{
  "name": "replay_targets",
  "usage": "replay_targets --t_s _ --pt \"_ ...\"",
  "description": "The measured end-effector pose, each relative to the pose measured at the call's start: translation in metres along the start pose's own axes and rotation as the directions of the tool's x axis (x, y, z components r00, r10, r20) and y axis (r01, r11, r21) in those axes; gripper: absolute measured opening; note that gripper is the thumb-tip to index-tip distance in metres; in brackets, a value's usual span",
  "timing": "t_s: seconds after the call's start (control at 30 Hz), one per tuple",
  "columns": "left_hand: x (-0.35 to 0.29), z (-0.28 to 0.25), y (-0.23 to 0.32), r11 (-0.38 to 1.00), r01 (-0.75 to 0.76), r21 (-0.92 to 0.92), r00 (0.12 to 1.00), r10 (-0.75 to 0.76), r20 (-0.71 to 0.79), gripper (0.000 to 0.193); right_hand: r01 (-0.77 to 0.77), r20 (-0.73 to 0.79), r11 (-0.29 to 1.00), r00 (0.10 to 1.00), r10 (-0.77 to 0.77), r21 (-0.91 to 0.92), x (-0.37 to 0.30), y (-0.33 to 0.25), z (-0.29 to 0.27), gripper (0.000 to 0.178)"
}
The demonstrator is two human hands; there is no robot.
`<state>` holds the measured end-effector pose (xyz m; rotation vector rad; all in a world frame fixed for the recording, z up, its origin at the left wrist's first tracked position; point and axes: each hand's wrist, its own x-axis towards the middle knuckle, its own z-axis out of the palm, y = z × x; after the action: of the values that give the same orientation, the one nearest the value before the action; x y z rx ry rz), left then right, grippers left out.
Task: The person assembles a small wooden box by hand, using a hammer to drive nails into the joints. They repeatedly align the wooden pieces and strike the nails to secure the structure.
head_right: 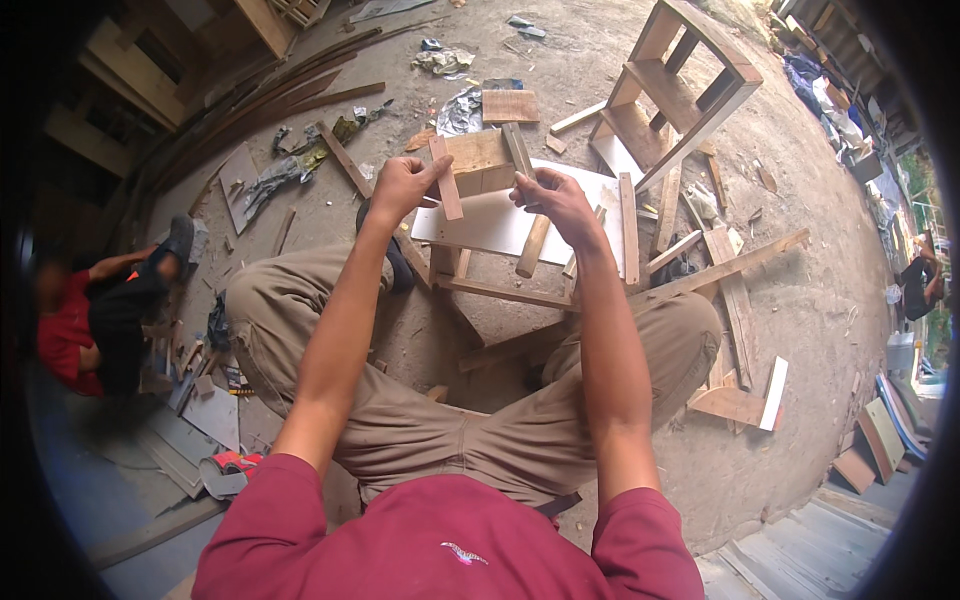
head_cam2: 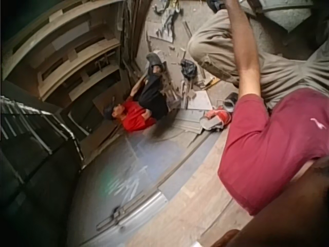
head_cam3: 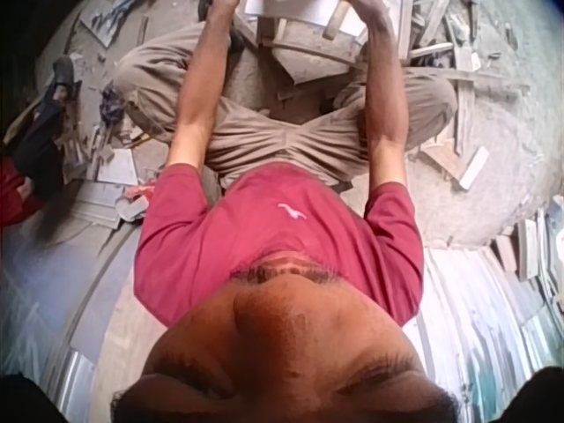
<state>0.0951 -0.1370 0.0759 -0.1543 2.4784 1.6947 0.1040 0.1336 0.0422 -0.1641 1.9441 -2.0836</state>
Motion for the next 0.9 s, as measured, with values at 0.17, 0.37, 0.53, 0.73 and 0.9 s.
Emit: replay_targets --t_s 0.17,0.37,0.53,0.73,0.9 --pt "0.013 -0.012 -0.023 0.935 -0.288 -0.206 0.956 0.294 -0.002 0.032 0.170 0.054 0.984 0.983 -0.173 0.050 0.003 0.001 0.009 0.038" --pt "0.012 -0.003 -0.048 0.890 -0.413 -0.194 0.909 0.415 -0.033 0.027 0.228 0.001 0.963 0.973 -0.231 -0.143 0.020 0.028 -0.005 0.027" --pt "0.016 0.010 -0.090 0.899 -0.380 -0.218 0.924 0.379 -0.046 0.026 0.270 -0.025 0.649 0.913 -0.408 -0.711 0.025 0.063 0.002 0.023" --pt "0.013 0.008 -0.115 0.935 -0.334 -0.118 0.942 0.336 -0.005 0.029 0.281 0.027 0.339 0.804 -0.594 -0.898 0.025 0.088 0.010 0.026" --pt "0.005 0.002 -0.102 0.960 -0.273 0.065 0.960 0.268 0.083 0.029 0.253 0.037 0.308 0.824 -0.566 -0.917 0.024 0.089 0.009 0.025"
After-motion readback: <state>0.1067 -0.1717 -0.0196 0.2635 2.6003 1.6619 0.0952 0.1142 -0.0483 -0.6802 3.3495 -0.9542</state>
